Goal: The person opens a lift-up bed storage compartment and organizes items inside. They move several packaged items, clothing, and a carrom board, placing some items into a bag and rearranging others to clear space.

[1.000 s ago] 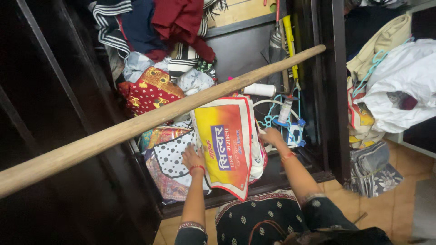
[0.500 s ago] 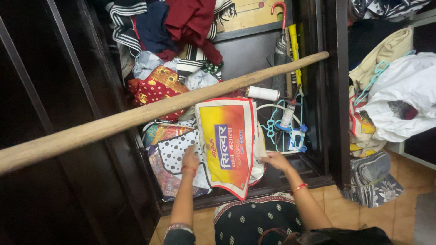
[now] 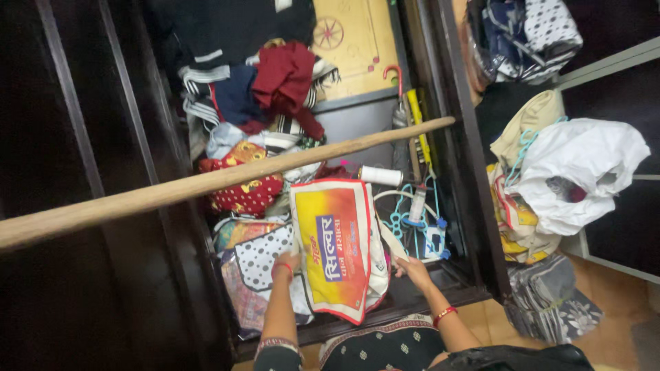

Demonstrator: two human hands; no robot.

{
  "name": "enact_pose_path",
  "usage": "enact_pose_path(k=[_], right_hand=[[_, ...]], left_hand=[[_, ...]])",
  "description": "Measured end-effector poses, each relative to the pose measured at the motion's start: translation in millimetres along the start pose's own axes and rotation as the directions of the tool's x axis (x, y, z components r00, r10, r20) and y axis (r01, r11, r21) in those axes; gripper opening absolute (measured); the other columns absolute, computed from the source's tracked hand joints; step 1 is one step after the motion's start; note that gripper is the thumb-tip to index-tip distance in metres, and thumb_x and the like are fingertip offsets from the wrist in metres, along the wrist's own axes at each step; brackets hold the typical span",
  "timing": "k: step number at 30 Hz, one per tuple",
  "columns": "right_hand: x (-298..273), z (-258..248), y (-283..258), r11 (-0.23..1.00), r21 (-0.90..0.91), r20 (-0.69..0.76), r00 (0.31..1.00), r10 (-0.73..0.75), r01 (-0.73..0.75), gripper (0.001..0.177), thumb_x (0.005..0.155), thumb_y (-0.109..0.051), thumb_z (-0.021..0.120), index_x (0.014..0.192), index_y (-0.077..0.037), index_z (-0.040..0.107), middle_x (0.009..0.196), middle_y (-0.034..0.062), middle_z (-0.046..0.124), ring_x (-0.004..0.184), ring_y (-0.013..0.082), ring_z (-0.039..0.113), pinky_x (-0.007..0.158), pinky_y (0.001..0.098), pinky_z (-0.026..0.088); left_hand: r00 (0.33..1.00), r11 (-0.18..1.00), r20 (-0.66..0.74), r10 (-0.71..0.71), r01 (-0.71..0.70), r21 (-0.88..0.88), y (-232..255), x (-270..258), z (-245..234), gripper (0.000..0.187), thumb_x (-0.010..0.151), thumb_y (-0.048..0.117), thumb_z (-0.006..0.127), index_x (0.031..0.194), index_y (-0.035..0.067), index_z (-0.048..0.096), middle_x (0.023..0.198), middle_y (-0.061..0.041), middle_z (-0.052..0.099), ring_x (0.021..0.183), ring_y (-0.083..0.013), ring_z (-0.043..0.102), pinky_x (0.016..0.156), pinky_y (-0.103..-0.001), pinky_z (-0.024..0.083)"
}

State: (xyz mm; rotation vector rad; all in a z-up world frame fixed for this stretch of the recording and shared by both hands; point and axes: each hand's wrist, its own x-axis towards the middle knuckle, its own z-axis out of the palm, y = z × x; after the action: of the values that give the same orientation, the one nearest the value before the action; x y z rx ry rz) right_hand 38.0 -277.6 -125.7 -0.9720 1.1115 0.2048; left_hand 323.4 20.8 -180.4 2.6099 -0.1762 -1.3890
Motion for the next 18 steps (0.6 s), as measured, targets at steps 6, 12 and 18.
enact_pose_path(k=[6,12,18], right_hand=[[-9.4,-5.0,17.8,0.998,-0.056,-0.22,0.976,0.0,-0.012,0.043,0.095,-0.041,0.07,0.072,-0.004,0.066,0.06,0.0014,0.058,0.048,0.0136,0.052,0.047,0.0294,0.039],[-70.0,-21.3,40.0,0.99,-0.014,-0.358,0.923,-0.139,0.144,0.046,0.094,-0.04,0.068,0.064,-0.006,0.063,0.053,0.0012,0.052,0.044,0.0118,0.048,0.042,0.0311,0.037],[-143.2,-38.3,52.9,0.939,-0.139,-0.311,0.887,-0.342,0.314,0.057,0.096,-0.044,0.063,0.054,-0.005,0.06,0.045,0.0018,0.05,0.041,0.0111,0.047,0.04,0.033,0.035]], left_hand=[[0.99,0.992,-0.09,0.112,-0.107,0.066,24.2,-65.6,11.3,0.045,0.091,0.048,0.055,0.109,0.012,0.076,0.114,-0.02,0.073,0.11,-0.0407,0.067,0.093,-0.051,0.052],[0.97,0.847,-0.24,-0.031,-0.102,-0.522,-3.8,-178.9,29.8,0.042,0.099,0.037,0.053,0.097,0.002,0.076,0.077,-0.022,0.069,0.069,-0.033,0.065,0.064,-0.046,0.051],[0.967,0.683,-0.255,0.024,-0.202,-0.702,-1.9,-246.5,47.0,0.04,0.1,0.033,0.057,0.094,-0.002,0.076,0.065,-0.02,0.063,0.054,-0.0265,0.06,0.05,-0.042,0.048]])
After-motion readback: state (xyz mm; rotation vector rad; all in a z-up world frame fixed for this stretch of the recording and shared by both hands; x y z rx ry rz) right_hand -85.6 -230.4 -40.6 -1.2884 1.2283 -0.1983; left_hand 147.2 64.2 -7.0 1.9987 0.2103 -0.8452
